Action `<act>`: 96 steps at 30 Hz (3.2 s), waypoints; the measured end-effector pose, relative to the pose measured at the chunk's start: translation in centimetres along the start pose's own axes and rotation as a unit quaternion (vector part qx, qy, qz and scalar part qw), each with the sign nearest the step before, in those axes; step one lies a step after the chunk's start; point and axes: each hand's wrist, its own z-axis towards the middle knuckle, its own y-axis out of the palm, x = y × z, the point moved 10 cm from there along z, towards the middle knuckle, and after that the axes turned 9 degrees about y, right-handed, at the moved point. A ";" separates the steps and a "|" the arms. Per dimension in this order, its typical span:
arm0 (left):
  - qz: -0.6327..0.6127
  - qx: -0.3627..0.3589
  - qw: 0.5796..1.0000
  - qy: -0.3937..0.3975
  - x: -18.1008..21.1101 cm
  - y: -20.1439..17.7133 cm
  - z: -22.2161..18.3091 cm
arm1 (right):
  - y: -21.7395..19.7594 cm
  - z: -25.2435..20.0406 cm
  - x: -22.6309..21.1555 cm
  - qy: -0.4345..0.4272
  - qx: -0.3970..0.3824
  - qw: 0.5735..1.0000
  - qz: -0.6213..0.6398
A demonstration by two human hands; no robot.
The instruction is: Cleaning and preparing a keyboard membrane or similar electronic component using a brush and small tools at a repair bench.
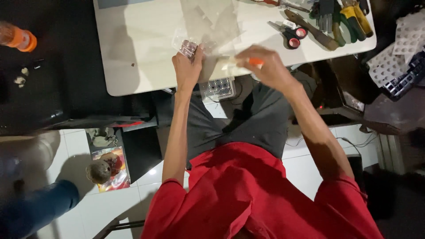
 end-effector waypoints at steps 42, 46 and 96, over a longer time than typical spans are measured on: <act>-0.074 0.063 0.992 0.081 4.3 -1.6 -1.0 | -0.7 -2.7 0.8 -0.001 0.215 0.975 0.057; -0.167 0.010 0.983 0.078 4.7 -1.5 -0.9 | -0.5 -1.6 -0.9 -0.031 0.250 0.965 0.065; -0.562 -0.183 0.785 -0.186 1.0 3.5 -0.2 | 1.8 -1.6 -3.2 -0.007 0.263 0.964 -0.031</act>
